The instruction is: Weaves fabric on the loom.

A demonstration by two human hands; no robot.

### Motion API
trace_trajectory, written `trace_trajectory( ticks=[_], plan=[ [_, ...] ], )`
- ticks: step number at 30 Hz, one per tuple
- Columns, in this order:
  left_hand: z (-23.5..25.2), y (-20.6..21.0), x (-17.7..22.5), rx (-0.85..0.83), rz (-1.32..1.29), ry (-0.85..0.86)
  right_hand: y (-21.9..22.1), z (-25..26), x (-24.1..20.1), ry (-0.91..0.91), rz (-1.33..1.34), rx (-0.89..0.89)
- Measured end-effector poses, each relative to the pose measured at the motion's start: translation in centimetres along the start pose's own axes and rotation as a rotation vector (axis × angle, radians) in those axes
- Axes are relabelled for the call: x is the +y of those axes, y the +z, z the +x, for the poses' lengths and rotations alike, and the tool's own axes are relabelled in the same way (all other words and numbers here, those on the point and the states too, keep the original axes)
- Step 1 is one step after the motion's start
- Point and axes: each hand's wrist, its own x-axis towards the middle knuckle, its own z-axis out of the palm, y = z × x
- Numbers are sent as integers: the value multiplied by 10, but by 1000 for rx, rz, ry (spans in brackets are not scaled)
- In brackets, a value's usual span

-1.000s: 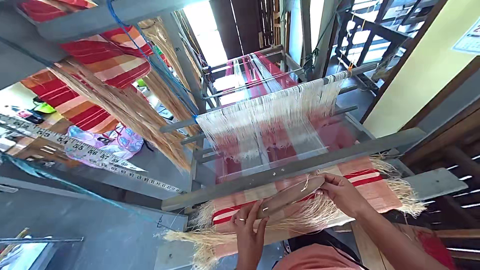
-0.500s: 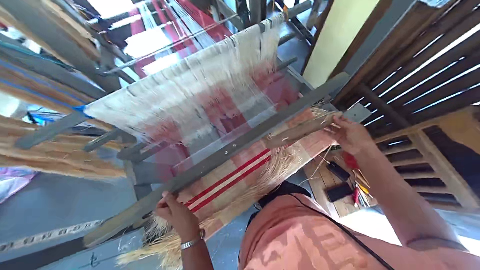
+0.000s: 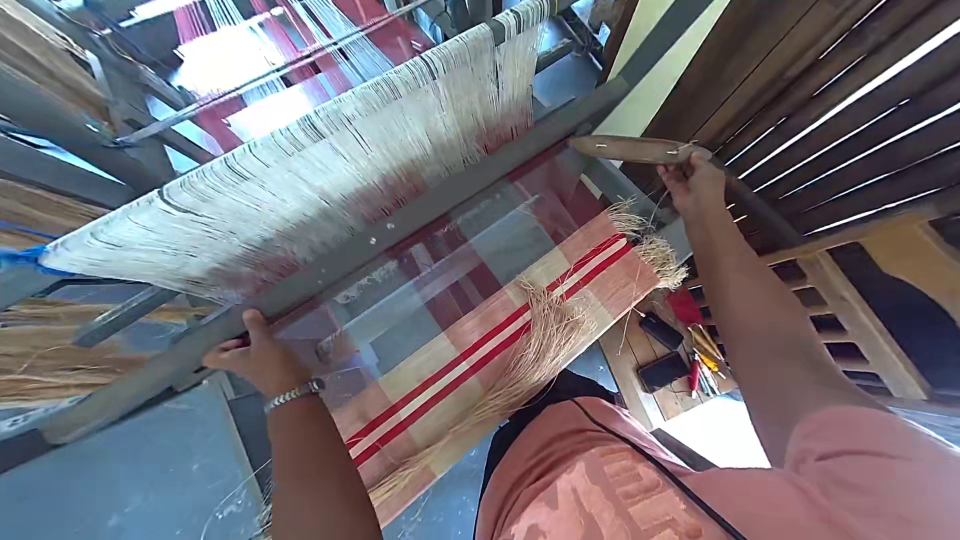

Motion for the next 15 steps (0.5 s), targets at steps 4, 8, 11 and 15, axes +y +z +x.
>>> trace_trajectory(
  ticks=[4,8,11,15],
  plan=[
    [4,2,-1,12,-23,-5,18,31,25,40,0,-21],
    [10,-8,-3,-19,-36,-10,37,42,41,122,-16,-84],
    [12,-21,-3,-32,87,9,48,47,56,204,-92,-168],
    [16,-41,-8,13,461,-79,73,33,89,214,-345,-318]
  ],
)
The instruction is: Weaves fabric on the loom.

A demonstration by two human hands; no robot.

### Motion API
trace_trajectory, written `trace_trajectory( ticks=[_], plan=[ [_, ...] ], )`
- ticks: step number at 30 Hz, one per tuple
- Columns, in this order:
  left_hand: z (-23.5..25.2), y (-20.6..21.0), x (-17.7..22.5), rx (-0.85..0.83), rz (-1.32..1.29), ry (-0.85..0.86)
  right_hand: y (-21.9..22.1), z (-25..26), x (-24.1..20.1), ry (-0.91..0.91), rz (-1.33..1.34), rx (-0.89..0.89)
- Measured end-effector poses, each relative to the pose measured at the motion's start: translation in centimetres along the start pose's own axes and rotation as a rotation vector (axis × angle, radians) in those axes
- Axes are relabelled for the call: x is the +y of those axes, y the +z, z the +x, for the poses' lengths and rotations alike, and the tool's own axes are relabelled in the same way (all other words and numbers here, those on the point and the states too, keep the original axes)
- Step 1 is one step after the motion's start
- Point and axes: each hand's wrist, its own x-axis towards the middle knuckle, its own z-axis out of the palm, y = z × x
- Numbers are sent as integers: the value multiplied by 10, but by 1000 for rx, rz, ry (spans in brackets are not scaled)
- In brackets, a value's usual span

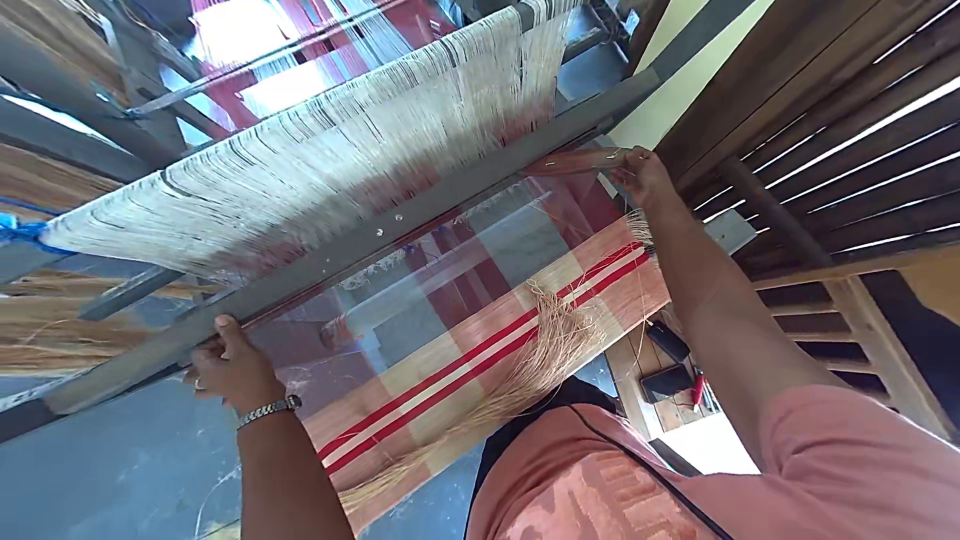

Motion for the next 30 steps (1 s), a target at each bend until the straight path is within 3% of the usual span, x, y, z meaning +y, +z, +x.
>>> trace_trajectory(
  ticks=[4,7,10,12,15,17,22,25,30],
  plan=[
    [3,-1,-13,-147,-114,-173,53,-31,2,-56,-663,-403],
    [13,-3,-29,-373,-236,-328,41,-29,-10,-34,-773,-392],
    [15,-6,-27,-446,-311,-354,29,-30,-10,-76,-814,-364],
    [17,-8,-23,-426,-285,-340,27,-41,-4,-192,-949,-346],
    [21,-9,-25,-393,-216,-290,40,-83,3,-513,-1114,-220],
    [23,-8,-25,-394,-207,-257,64,-124,9,-599,-1108,-296],
    [21,-7,-22,-379,-251,-285,134,-195,69,-166,-787,-829],
    [19,-8,-20,-378,-276,-310,160,-204,97,-24,-759,-819],
    [17,-9,-15,-383,-289,-336,178,-220,116,-43,-776,-773]
  ],
)
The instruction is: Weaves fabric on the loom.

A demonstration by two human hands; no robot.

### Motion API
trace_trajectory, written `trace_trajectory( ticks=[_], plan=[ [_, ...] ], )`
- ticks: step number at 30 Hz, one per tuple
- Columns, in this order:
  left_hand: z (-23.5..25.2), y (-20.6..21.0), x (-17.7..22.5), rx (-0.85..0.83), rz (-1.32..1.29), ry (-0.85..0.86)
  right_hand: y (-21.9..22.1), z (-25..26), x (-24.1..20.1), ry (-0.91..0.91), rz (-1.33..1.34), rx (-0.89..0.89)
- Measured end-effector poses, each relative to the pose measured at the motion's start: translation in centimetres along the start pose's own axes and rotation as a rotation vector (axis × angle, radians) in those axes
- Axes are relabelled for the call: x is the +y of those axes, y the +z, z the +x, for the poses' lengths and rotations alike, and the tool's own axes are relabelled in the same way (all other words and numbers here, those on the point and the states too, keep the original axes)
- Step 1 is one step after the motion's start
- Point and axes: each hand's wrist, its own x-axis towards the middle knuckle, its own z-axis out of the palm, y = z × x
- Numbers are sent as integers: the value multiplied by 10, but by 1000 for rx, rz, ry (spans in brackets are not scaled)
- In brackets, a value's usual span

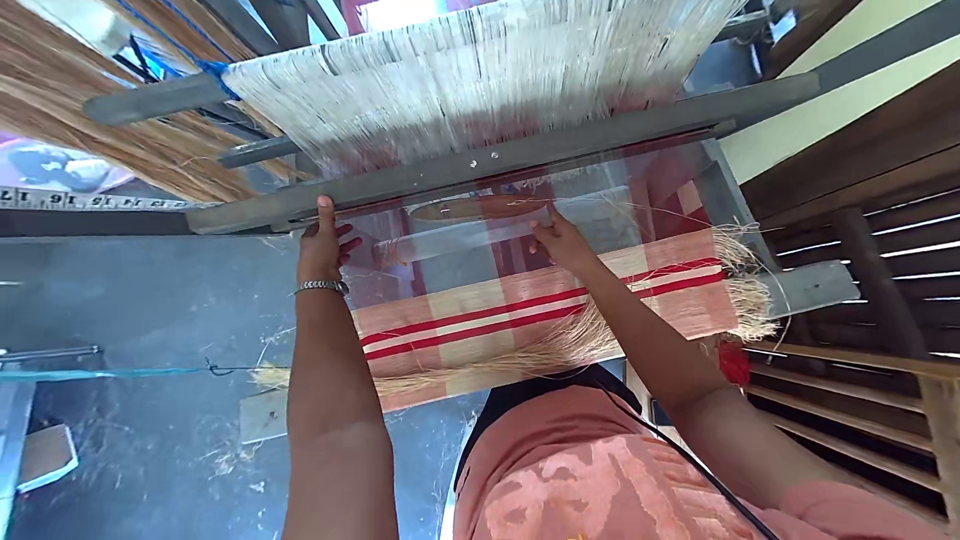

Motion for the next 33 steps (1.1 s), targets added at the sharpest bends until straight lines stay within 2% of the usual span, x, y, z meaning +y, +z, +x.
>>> trace_trajectory(
  ticks=[3,5,6,9,12,17,20,23,25,26,29,31,33],
  plan=[
    [3,-3,-3,-1,-17,13,11,3,2,-31,-43,33],
    [7,-3,-4,2,-8,29,11,3,2,-33,80,4],
    [9,-3,-5,-7,-6,37,9,3,0,-15,226,-70],
    [14,-5,-7,-37,-28,71,-5,17,-5,134,723,-510],
    [21,-3,-9,-40,-77,114,-12,23,-11,124,683,-530],
    [46,-16,-26,-58,-4,124,-12,-16,-3,54,426,-339],
    [62,-24,-41,-136,71,157,-37,-47,11,-64,264,-155],
    [54,-17,-38,-137,44,174,-88,-56,36,-243,13,304],
    [48,-14,-36,-100,16,184,-134,-54,58,-245,-213,637],
    [46,-14,-38,-82,2,193,-159,-52,70,-202,-336,736],
    [36,-14,-52,15,-109,220,-214,-49,106,-1,-639,767],
    [18,-9,-56,137,-254,266,-224,-56,122,141,-750,681],
    [17,-5,-70,324,-380,328,-219,-62,137,187,-800,659]
  ],
)
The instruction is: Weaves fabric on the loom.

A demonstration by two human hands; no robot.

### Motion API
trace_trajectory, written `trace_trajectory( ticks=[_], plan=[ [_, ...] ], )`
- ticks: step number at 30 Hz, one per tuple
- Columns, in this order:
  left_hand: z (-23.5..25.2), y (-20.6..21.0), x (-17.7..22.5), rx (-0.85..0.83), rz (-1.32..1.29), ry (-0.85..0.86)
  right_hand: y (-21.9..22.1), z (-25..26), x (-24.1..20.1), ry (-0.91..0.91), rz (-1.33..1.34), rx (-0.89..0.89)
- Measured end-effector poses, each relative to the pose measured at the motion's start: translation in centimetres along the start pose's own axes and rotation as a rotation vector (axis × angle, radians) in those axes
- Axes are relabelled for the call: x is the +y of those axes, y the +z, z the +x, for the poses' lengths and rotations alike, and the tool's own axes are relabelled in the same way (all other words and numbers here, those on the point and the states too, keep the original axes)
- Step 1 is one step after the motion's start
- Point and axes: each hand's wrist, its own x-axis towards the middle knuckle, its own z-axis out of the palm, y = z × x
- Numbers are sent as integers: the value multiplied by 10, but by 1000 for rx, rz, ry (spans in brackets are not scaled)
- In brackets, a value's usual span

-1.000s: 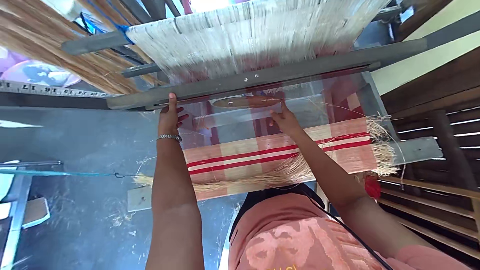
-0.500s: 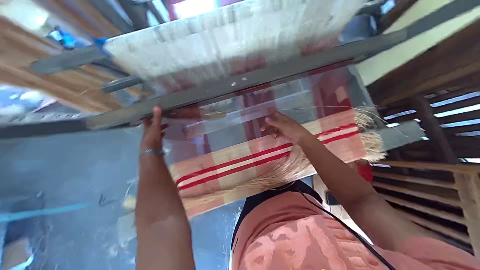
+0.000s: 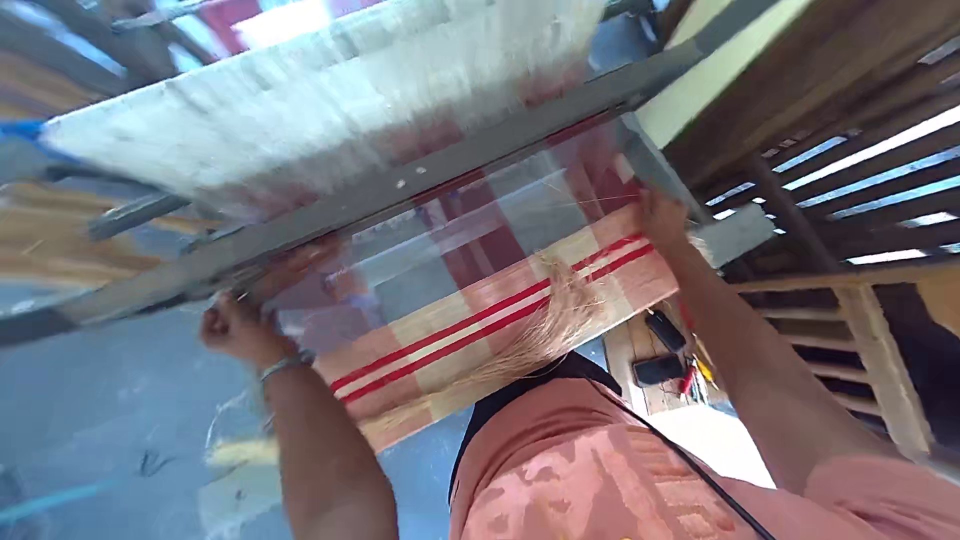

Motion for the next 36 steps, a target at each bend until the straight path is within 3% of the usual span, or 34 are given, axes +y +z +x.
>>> trace_trajectory(
  ticks=[3,5,10,15,20,23,26,29,32,34,36],
  plan=[
    [13,-10,-25,237,-29,67,10,-12,-3,25,39,-5],
    [23,-18,-27,307,-59,67,5,-18,-13,45,74,-22],
    [29,-70,-14,335,-318,-61,6,-21,-20,-7,53,46],
    [14,-142,-4,377,-294,-55,6,-20,-19,-45,52,31],
    [-21,-186,4,436,-210,29,3,-25,-25,-15,53,34],
    [-48,-188,15,396,-82,149,3,-26,-27,-11,45,33],
    [-71,-163,28,292,232,390,6,-27,-28,0,20,39],
    [-88,-123,36,3,647,471,4,-28,-32,5,1,30],
    [-84,-92,4,-252,935,645,2,-28,-33,15,-9,0],
    [-78,-93,-10,-266,990,643,2,-27,-32,35,-4,-15],
    [-77,-113,0,-192,945,575,1,-25,-29,49,0,-25]
  ],
)
